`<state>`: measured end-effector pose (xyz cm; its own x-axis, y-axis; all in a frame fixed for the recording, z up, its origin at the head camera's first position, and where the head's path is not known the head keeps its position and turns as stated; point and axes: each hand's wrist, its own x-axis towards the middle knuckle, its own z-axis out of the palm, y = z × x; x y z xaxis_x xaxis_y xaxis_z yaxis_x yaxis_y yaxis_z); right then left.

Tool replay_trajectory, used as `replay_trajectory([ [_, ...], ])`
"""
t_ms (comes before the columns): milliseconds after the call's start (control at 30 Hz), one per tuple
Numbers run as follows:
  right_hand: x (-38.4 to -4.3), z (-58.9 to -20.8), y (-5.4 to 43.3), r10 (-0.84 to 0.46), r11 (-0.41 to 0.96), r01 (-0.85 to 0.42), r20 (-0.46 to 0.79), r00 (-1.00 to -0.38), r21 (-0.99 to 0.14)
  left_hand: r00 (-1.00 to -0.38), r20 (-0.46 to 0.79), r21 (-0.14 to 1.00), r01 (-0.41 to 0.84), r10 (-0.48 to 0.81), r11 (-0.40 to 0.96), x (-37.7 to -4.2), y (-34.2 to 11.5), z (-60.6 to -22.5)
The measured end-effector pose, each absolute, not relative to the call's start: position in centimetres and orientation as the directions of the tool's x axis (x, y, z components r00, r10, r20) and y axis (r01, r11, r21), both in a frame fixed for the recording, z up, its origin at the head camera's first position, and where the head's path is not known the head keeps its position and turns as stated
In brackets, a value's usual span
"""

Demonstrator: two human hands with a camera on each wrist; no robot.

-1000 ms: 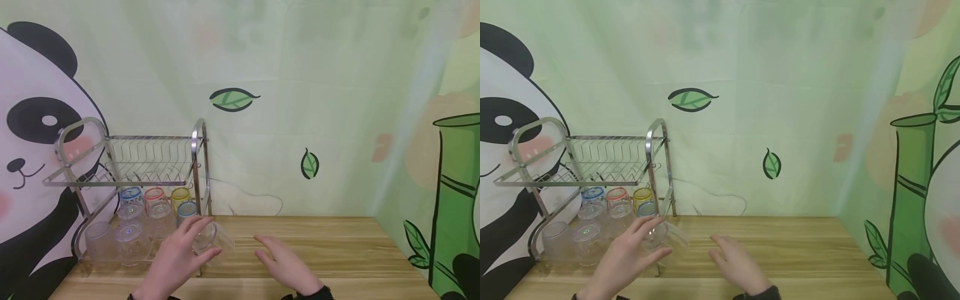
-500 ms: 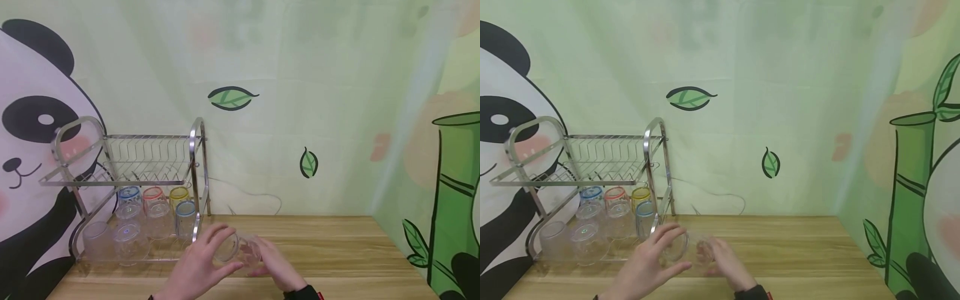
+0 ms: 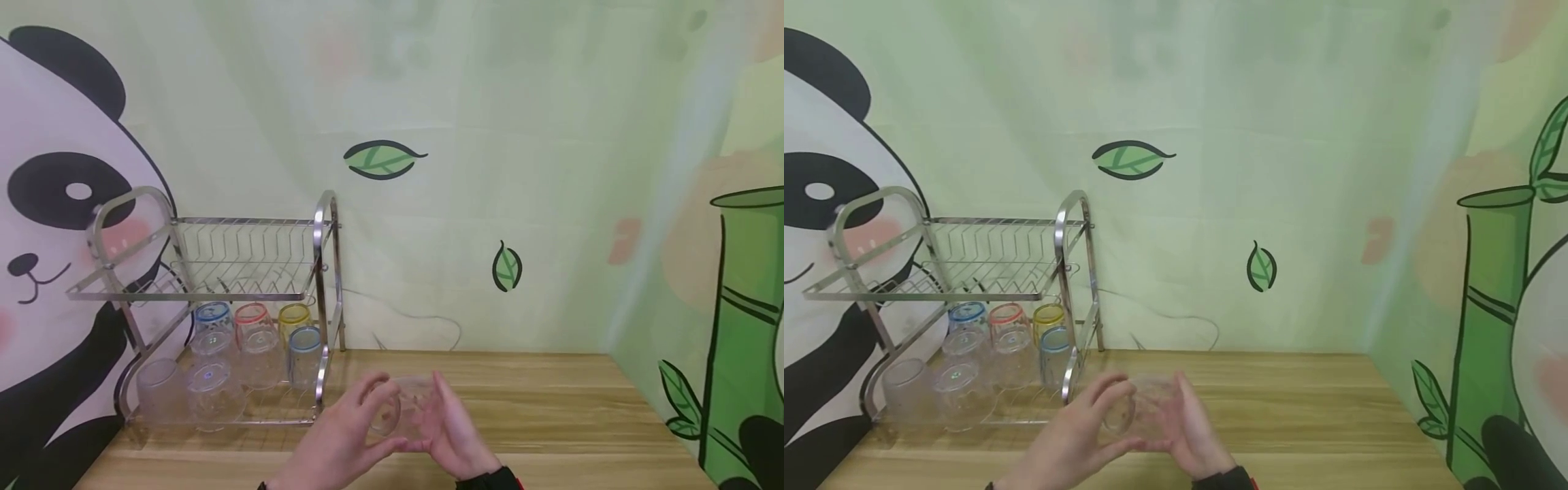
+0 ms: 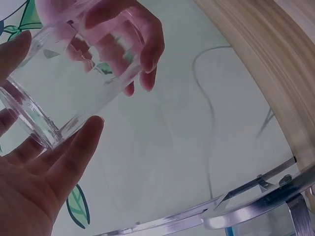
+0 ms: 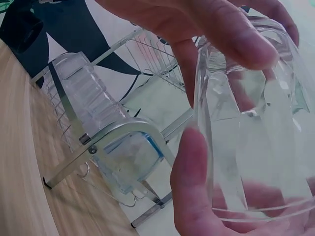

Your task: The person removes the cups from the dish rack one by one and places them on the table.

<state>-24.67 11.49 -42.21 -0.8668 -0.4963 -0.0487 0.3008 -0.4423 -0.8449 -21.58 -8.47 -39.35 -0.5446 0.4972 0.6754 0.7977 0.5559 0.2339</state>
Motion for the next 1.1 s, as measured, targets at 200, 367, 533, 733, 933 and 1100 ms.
replay_trajectory([
  [200, -24.7, -42.3, 11.8, -0.489, -0.414, 0.267, -0.035, -0.872, -0.870, -0.556, 0.651, 0.209, 0.785, 0.517, 0.583, -21.7, -8.1, -39.9],
  [367, -25.0, -42.3, 12.2, -0.453, -0.352, 0.226, -0.046, -0.890, -0.909, -0.584, 0.607, 0.227, 0.777, 0.539, 0.586, -22.0, -8.0, -40.5],
  [533, -25.1, -42.3, 13.0, -0.417, -0.244, 0.203, -0.087, -0.905, -0.948, -0.611, 0.551, 0.239, 0.768, 0.568, 0.594, -22.3, -7.9, -41.1],
  [733, -25.4, -41.8, 14.1, -0.449, -0.157, 0.172, -0.085, -0.889, -0.973, -0.631, 0.501, 0.255, 0.761, 0.592, 0.597, -22.3, -7.8, -41.4],
  [933, -25.6, -41.2, 14.8, -0.477, -0.106, 0.114, -0.050, -0.878, -0.988, -0.625, 0.501, 0.259, 0.768, 0.599, 0.585, -22.2, -7.7, -41.3],
  [1100, -25.8, -40.7, 15.3, -0.473, -0.064, 0.092, -0.051, -0.880, -0.994, -0.622, 0.495, 0.254, 0.771, 0.607, 0.583, -22.1, -7.7, -41.3],
])
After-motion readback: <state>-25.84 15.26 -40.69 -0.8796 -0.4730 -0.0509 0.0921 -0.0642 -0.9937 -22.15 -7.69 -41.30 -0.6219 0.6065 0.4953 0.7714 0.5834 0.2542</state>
